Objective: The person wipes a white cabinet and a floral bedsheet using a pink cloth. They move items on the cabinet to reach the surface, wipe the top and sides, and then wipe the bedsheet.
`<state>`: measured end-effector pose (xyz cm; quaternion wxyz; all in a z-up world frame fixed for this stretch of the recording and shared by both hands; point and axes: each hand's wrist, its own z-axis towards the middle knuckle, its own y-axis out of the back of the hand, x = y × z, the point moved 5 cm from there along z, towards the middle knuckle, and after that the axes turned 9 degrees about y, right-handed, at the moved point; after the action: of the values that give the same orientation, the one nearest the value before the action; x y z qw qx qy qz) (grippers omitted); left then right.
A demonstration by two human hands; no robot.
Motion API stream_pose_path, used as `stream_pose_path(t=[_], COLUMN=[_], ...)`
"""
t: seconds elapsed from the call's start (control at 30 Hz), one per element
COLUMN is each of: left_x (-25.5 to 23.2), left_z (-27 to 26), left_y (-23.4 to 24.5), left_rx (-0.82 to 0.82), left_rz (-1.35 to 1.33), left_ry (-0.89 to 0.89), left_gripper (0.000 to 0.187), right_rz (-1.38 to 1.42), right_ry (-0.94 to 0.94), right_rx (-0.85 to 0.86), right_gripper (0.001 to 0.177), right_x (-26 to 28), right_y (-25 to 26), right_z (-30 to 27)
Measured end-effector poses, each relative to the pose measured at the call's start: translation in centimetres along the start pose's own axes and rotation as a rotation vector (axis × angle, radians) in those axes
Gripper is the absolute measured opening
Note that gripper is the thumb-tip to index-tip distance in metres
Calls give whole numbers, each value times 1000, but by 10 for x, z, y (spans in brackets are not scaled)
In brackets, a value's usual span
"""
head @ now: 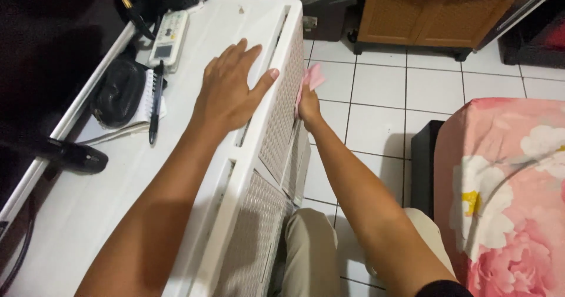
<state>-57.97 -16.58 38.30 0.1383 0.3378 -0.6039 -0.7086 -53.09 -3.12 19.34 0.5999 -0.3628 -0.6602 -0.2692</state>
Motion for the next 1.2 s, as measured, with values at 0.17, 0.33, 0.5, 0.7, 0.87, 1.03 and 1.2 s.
stream_pose_path(t=[0.17,0.33,0.5,0.7,0.87,1.03,1.2], left_x=[-1,9,8,10,11,10,10], left_z=[1,10,7,8,9,10,9], left_y=[1,-11,-11,-12,-12,-12,-13], left_rx=[-9,-114,-108,-152,-170,-143,-121], left_rz=[3,-27,-41,-27,-24,-29,-27], left_ry=[-9,-111,-87,-99,-99,-73,-88], left_gripper=[73,72,70,69,70,70,70], right_rz=[-65,-61,79,140,90,263,122], right_ry=[-80,-42,-175,319,337,616,688], right_rx=[111,142,16,71,98,134,200], right_gripper=[103,85,75,65,74,76,54], right_x=[-27,-101,-102,19,42,103,47], right_y=[-1,-8,-13,-16,-16,-16,-24], right_z=[-59,-106,-167,-173,-113,-200,-231])
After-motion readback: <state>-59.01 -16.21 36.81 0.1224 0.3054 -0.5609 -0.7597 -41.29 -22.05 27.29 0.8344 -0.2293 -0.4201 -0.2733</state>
